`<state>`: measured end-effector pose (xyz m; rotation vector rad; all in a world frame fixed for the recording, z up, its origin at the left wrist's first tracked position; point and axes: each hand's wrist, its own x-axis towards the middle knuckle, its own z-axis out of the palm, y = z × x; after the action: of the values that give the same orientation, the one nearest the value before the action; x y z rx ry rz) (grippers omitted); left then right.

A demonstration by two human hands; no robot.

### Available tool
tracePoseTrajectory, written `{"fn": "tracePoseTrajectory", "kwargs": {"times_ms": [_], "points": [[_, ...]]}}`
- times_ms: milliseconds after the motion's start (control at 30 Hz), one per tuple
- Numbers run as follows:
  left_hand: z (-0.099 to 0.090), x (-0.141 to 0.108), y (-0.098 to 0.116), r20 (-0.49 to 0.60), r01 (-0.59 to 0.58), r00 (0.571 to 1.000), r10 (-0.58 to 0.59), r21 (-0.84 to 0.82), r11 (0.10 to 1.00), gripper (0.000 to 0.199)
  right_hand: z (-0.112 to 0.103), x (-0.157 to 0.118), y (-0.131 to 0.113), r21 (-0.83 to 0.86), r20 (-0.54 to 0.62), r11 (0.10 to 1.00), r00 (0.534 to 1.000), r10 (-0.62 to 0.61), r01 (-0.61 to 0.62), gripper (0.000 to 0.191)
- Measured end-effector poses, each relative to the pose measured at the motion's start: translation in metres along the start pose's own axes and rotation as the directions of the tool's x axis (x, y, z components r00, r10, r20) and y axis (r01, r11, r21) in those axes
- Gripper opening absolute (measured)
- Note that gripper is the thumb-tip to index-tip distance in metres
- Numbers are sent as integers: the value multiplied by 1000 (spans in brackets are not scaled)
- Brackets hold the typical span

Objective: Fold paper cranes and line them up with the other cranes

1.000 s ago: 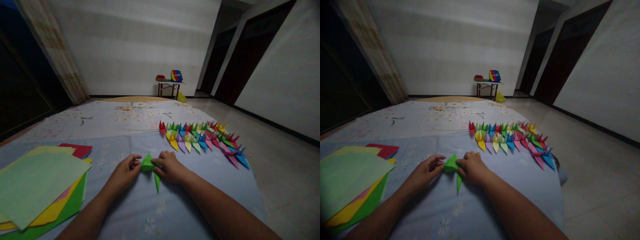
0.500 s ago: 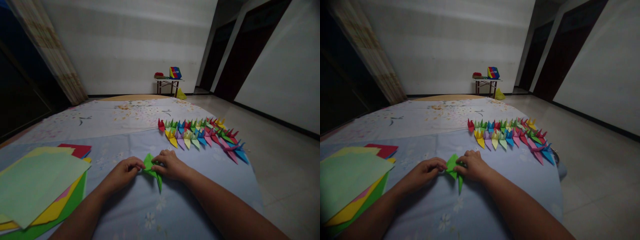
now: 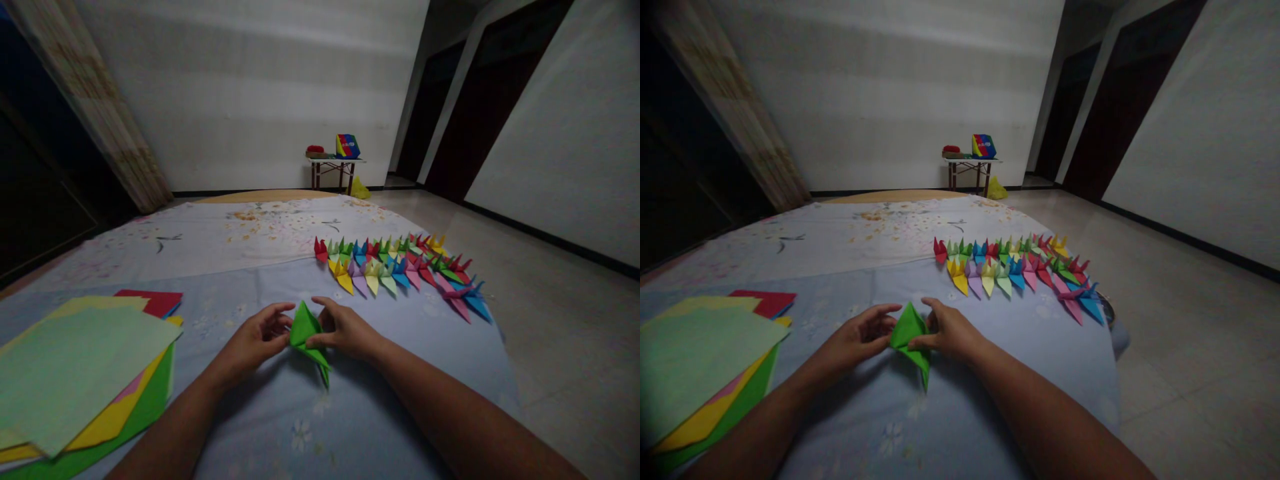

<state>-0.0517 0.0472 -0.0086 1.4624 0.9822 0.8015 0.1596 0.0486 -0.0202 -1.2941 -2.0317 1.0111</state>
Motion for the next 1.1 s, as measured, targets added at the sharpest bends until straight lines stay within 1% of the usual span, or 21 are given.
{"fn": "tracePoseTrajectory", "kwargs": {"times_ms": [100, 233, 333, 433, 500, 600, 667, 767, 867, 1000, 1100], "points": [[3, -1, 4, -4, 39, 999, -39, -17, 999, 46, 0, 3, 1, 58, -44, 998, 999, -2, 5, 79], [7, -2, 10, -50, 48, 998, -45, 67, 997, 40, 1, 6, 0, -23, -135, 998, 989, -61, 58, 76], [9, -1, 7, -40, 38, 999, -33, 117, 992, 39, 2, 7, 0, -88, -146, 990, 981, -125, 113, 76], [8, 1, -1, -75, 6, 997, 7, 170, 985, 32, 0, 6, 0, -78, -138, 984, 975, -171, 162, 78], [6, 2, -4, -131, 1, 991, 23, 180, 984, 29, -4, 5, 1, -35, -154, 986, 974, -166, 162, 74], [5, 2, -4, -191, 15, 982, 10, 129, 991, 29, -10, 4, 2, 57, -167, 993, 981, -95, 106, 67], [6, 2, -1, -215, 31, 977, -11, 89, 996, 30, -14, 4, 3, 151, -133, 985, 989, -59, 79, 67], [7, 2, 4, -237, 44, 971, -29, 62, 997, 31, -16, 5, 5, 280, -75, 957, 996, -55, 74, 62], [7, 2, 6, -269, 60, 962, -44, 51, 997, 32, -14, 8, 9, 344, -83, 937, 996, -31, 58, 56], [6, 3, 5, -306, 71, 951, -51, 54, 996, 33, -7, 11, 17, 468, -56, 884, 998, 26, 4, 64], [9, 3, 7, -286, 72, 957, -51, 65, 995, 34, -1, 13, 18, 527, -49, 850, 998, 38, -7, 68]]}}
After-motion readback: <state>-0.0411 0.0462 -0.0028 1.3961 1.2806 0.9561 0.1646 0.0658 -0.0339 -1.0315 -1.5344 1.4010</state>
